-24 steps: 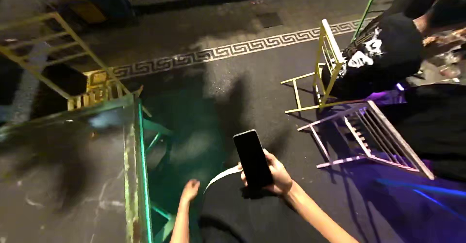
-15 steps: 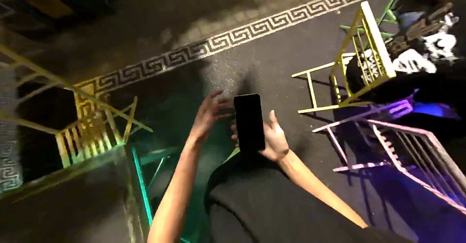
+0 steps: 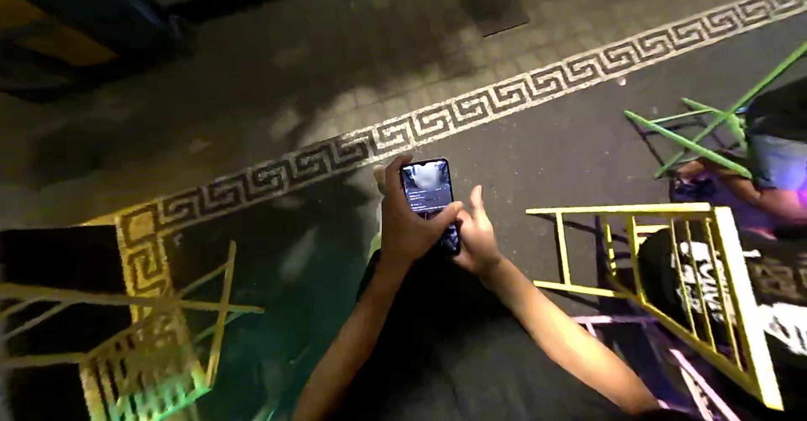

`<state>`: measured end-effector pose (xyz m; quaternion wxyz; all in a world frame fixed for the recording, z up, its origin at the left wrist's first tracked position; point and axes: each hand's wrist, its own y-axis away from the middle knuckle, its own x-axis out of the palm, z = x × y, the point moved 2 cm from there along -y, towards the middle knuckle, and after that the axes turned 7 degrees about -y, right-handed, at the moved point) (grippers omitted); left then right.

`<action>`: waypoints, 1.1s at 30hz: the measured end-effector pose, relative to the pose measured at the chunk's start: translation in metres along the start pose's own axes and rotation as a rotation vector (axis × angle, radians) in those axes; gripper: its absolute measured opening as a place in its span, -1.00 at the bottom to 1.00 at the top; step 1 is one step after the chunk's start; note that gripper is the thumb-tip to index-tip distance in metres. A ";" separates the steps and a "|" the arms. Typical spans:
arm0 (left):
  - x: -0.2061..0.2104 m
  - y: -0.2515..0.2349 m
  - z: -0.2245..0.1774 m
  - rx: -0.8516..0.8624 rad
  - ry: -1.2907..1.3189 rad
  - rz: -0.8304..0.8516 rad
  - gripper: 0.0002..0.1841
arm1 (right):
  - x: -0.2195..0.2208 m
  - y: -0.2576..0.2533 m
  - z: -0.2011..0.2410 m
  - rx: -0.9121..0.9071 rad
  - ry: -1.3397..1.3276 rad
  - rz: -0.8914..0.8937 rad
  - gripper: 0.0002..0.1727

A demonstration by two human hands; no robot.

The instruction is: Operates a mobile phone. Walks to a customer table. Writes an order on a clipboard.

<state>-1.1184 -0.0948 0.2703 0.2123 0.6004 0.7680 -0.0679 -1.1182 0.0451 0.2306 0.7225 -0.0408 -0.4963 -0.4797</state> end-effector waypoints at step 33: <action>0.193 -1.783 -0.006 0.121 -0.090 -0.266 0.21 | -0.113 -1.581 0.842 -0.067 0.373 -0.106 -0.05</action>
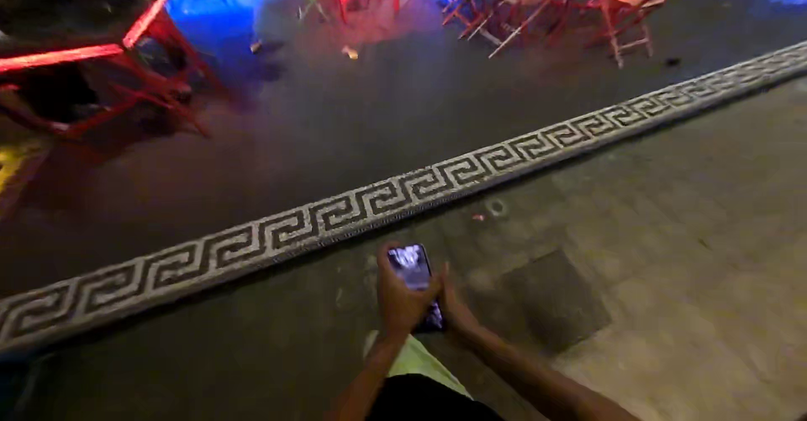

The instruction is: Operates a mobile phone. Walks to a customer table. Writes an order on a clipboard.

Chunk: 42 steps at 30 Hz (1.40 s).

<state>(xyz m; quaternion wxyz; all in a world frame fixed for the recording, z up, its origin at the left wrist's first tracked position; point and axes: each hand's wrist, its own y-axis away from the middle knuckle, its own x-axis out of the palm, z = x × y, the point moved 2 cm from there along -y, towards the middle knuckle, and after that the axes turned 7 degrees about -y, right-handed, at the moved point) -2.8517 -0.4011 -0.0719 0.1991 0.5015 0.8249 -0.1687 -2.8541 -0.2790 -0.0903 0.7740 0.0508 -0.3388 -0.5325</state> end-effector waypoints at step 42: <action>0.195 -1.473 -0.213 -0.633 0.334 -0.134 0.31 | 0.151 -1.231 0.938 0.454 0.062 0.442 -0.17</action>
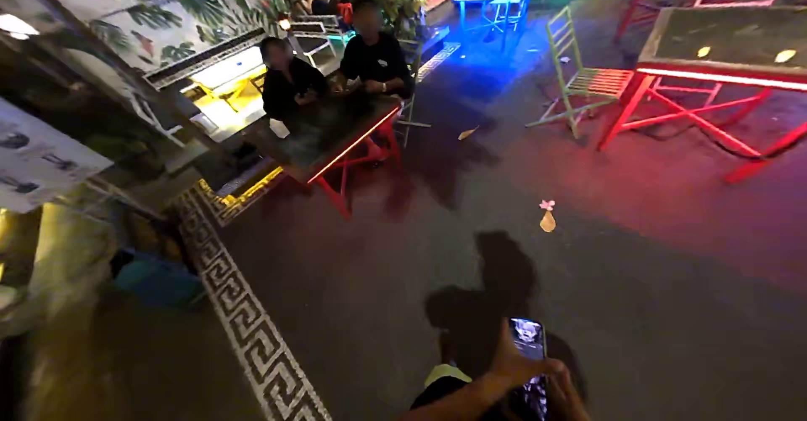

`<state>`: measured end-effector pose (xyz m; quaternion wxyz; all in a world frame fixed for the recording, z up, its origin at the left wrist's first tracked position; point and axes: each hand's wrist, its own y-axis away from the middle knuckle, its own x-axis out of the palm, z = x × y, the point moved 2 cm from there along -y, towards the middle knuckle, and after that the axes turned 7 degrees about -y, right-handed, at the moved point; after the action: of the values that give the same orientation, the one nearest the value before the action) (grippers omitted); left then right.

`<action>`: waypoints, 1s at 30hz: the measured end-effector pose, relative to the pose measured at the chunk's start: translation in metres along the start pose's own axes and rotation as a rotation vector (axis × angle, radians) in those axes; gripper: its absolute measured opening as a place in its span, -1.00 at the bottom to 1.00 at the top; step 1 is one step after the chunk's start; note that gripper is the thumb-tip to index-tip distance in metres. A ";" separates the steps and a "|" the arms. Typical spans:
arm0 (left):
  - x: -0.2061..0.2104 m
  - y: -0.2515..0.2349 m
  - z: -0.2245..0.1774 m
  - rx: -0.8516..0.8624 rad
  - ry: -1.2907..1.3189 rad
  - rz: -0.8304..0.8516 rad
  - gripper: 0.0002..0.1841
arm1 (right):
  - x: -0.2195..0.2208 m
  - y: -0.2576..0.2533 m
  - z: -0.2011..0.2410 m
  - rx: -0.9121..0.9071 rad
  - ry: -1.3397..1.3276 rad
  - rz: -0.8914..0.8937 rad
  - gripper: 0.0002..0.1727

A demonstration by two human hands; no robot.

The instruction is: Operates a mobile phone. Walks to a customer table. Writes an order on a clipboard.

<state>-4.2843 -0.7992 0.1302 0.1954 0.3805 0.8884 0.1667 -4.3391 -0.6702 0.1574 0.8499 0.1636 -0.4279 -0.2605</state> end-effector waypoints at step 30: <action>-0.349 -0.593 -0.203 0.254 -0.157 0.459 -0.57 | 0.202 -0.694 0.311 0.706 1.853 0.747 -0.54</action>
<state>-4.5216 -1.4764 0.1190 0.1713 0.6053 0.7747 0.0638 -4.7013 -1.3674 0.1199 0.7747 0.3940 0.3128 0.3830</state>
